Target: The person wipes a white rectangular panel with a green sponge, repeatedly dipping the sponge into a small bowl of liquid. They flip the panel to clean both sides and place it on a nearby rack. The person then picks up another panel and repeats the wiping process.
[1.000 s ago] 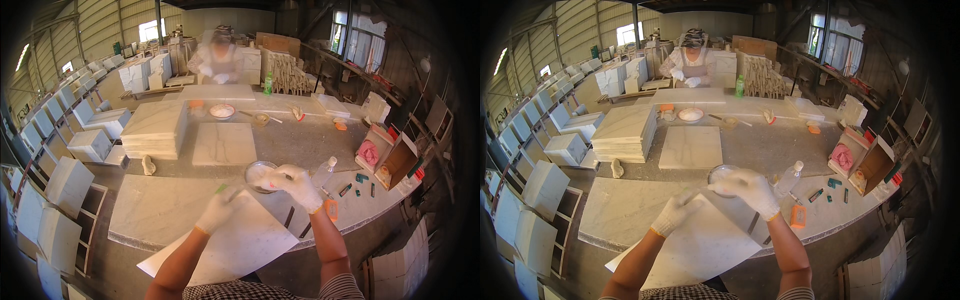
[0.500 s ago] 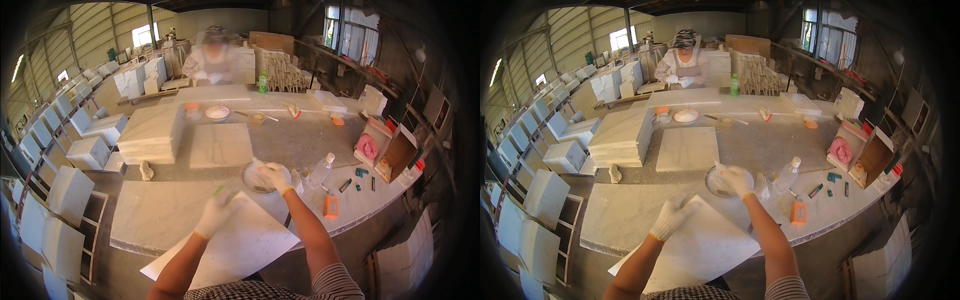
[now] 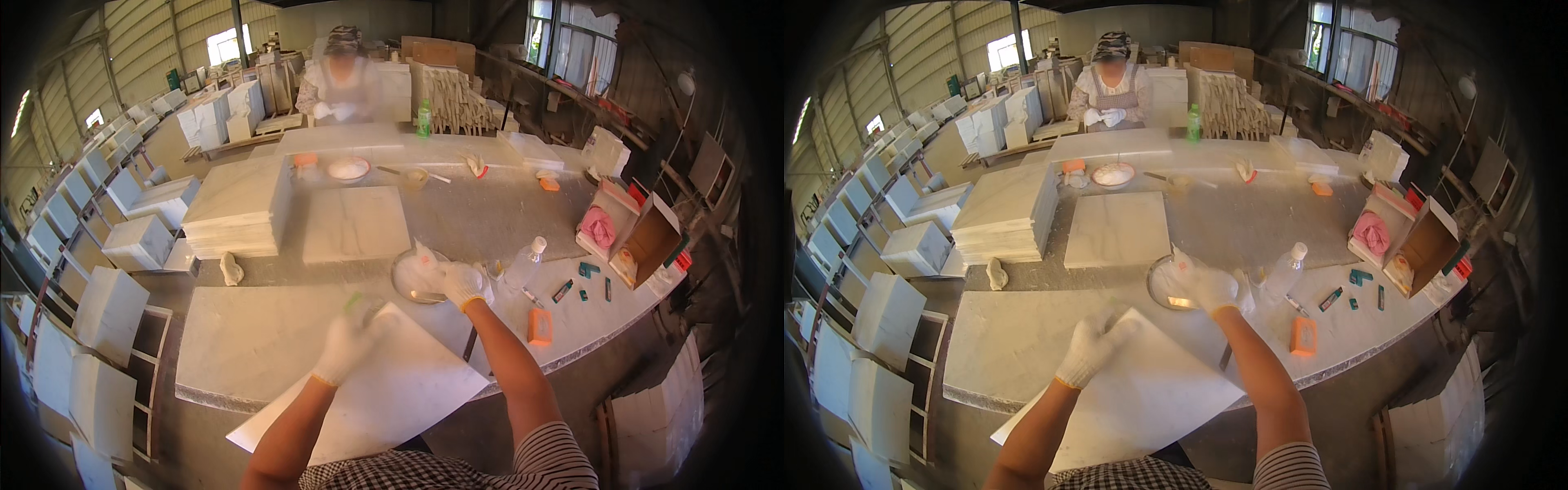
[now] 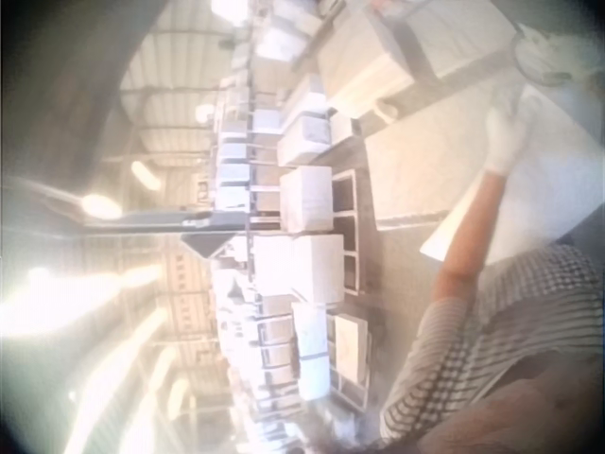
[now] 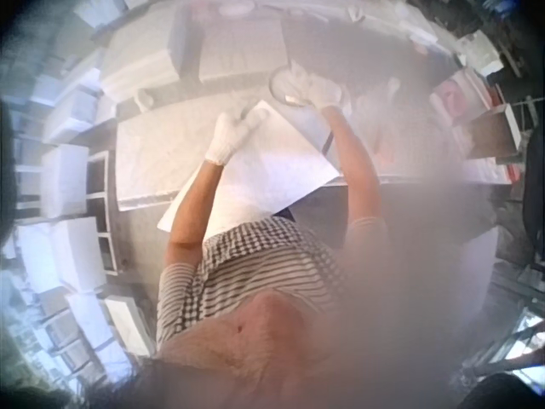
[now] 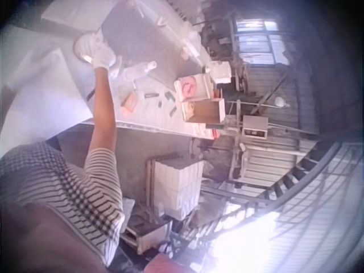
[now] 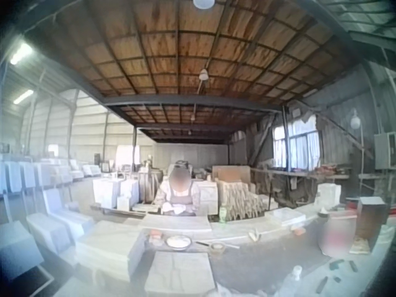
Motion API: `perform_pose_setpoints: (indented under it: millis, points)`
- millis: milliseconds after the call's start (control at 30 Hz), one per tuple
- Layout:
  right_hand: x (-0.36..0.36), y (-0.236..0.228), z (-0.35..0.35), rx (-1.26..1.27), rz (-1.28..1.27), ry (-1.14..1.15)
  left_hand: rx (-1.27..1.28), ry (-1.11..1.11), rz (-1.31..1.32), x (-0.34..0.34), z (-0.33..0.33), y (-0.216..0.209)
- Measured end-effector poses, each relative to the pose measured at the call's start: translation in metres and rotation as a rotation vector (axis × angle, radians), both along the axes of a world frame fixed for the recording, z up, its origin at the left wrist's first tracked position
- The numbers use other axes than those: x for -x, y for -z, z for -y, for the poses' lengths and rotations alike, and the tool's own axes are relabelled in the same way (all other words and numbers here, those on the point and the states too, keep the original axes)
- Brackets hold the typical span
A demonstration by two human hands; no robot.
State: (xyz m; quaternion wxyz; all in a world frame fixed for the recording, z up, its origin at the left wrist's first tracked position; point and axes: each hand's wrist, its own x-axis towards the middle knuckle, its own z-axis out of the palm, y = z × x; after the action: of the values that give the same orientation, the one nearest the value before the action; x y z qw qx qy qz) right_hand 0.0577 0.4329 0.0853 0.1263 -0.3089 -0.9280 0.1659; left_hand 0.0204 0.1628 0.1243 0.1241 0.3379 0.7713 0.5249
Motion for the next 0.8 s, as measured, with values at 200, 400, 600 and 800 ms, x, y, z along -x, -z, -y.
perform_pose_setpoints:
  millis: [200, 400, 600, 800]
  points:
    - [-0.024, 0.004, 0.006, 0.731, -0.348, -0.368, -0.008, 0.019, 0.099, 0.001, -0.002, 0.000]
    - [-0.023, 0.042, -0.022, 0.020, 0.050, -0.201, 0.053, 0.019, 0.084, -0.001, 0.000, -0.013]
    - [-0.014, 0.052, -0.028, 0.198, -0.087, -0.247, 0.062, -0.001, 0.114, -0.003, -0.001, -0.015]
    - [-0.006, 0.050, -0.025, 0.092, -0.056, -0.226, 0.051, -0.007, 0.109, 0.000, -0.001, -0.009]
